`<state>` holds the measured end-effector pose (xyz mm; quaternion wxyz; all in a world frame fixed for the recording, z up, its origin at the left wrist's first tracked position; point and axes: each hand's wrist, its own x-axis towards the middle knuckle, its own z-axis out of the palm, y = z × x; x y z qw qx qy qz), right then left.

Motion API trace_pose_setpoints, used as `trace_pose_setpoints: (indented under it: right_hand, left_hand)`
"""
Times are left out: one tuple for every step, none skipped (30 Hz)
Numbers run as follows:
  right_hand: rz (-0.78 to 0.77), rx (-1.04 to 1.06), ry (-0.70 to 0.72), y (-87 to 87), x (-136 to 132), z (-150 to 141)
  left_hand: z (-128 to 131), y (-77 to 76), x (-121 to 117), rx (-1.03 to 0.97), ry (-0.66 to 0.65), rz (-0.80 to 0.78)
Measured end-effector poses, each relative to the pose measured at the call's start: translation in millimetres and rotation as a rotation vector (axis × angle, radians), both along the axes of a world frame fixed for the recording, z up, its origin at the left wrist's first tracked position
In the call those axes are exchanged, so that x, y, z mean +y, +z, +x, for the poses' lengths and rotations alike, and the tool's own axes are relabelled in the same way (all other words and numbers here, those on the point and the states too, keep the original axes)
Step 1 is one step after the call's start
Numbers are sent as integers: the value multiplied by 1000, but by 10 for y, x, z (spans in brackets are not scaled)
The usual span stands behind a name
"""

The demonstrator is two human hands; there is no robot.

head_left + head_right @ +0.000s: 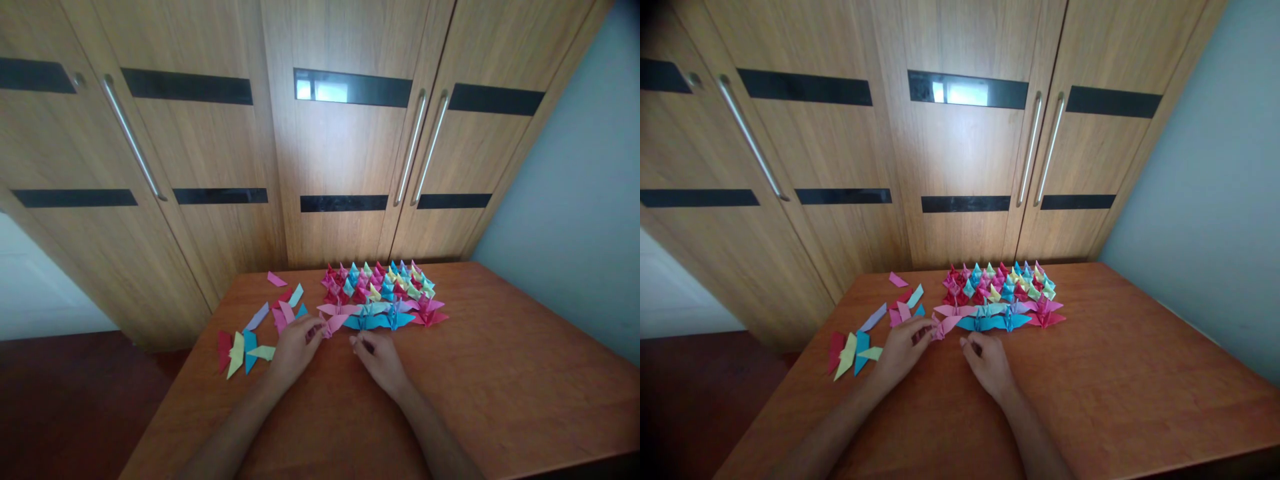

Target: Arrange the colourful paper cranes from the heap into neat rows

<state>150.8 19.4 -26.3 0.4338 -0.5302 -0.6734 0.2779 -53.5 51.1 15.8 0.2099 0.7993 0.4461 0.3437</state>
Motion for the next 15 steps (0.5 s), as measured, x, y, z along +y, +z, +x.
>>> trace_pose_setpoints:
  right_hand:
    - [6,-54,24,4,-15,-29]
    - [10,-99,43,4,-28,-54]
    - [14,-133,57,2,-37,-73]
    - [17,-157,68,-2,-43,-86]
    - [18,-174,78,-6,-46,-94]
    - [18,-188,85,-10,-47,-97]
    - [16,-198,90,-14,-47,-97]
    - [14,-205,93,-17,-47,-95]
    - [12,-210,94,-20,-47,-92]
    - [12,-214,95,-21,-48,-90]
    - [13,-218,94,-22,-50,-89]
    - [16,-222,95,-21,-52,-89]
    - [18,-227,96,-20,-54,-89]
    - [18,-233,98,-18,-56,-90]
    - [17,-238,101,-14,-58,-92]
  left_hand:
    - [22,10,31,26,-21,19]
    - [48,16,62,47,-42,35]
    - [76,18,93,66,-58,49]
    - [105,17,124,87,-73,59]
    - [134,13,152,112,-85,64]
    - [162,8,179,138,-92,66]
    - [188,2,202,161,-94,65]
    - [211,-4,222,180,-94,63]
    - [231,-7,237,192,-92,62]
    - [248,-7,248,200,-90,63]
    - [263,-5,256,206,-88,64]
    - [277,1,259,213,-88,65]
    - [289,8,260,219,-89,66]
    - [300,17,258,223,-90,66]
    - [310,25,253,223,-91,65]
